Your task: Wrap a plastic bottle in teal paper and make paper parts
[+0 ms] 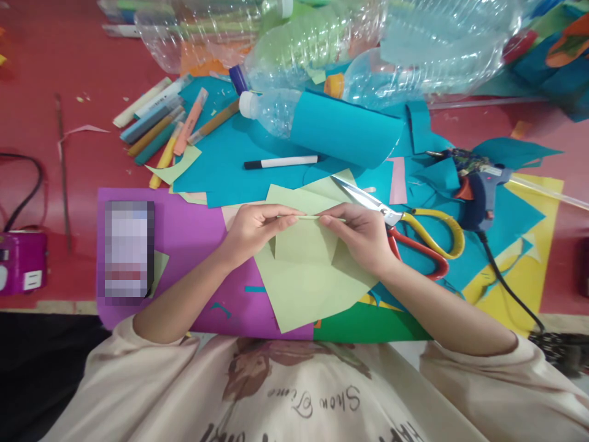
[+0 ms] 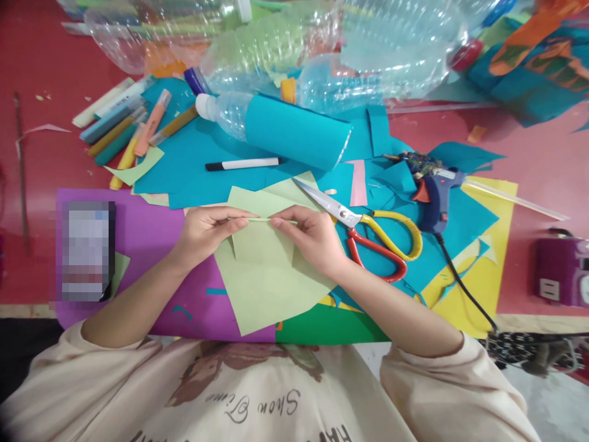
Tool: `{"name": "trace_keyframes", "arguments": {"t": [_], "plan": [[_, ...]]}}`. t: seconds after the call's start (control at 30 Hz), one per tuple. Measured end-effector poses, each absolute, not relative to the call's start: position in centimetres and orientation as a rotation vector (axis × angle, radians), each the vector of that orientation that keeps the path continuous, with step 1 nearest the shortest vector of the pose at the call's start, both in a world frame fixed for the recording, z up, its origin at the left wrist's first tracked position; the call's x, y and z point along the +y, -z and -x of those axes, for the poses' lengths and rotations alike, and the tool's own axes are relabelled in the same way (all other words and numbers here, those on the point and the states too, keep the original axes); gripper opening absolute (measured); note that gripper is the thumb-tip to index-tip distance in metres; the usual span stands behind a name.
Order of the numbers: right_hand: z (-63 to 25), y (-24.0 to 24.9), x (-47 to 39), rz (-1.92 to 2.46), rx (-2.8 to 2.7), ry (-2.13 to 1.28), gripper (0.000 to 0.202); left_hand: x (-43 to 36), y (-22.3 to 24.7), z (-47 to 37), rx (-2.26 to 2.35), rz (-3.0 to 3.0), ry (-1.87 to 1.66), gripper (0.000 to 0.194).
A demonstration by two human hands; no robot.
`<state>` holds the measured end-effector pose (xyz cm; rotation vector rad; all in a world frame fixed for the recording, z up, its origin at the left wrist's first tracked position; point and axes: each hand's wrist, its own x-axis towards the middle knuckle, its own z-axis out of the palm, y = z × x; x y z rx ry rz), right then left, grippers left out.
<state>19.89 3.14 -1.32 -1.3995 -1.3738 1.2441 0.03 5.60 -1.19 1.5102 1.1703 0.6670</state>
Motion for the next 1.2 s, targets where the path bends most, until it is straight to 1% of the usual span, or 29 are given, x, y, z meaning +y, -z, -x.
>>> {"name": "trace_keyframes", "arguments": {"t": [0.13,0.3,0.53,0.73,0.93,1.07,1.13,1.2], "plan": [[-19.95,1.42,3.19,1.376,-1.352,-1.232,0.021,5.6,0.98,-0.12,1.182,-1.443,-0.696,0.03],[-20.0,1.57,3.28,1.396,-1.326,-1.221,0.024,5.75,0.82,-0.21,1.193,-1.41,-0.733,0.034],[-19.97,1.5,3.22,1.378,-1.306,-1.222,0.018,5.82,0.79,-0.24,1.24,-1.414,-0.764,0.031],[-19.93,1.32,3.19,1.4,-1.286,-1.23,0.017,5.81,0.96,-0.22,1.273,-1.425,-0.774,0.031],[-20.01,1.34,3.17,1.381,-1.291,-1.234,0.017,5.77,1.1,-0.11,1.243,-1.453,-0.795,0.026],[-19.96,1.39,3.1,1.403,-1.32,-1.241,0.02,5.64,0.99,-0.11,1.202,-1.421,-0.732,0.029],[-19.96,1.42,3.02,1.414,-1.367,-1.256,0.019,5.54,0.99,-0.12,1.143,-1.466,-0.681,0.033],[-19.98,1.45,2.94,1.419,-1.414,-1.271,0.019,5.45,0.98,-0.16,1.099,-1.547,-0.64,0.033]]}}
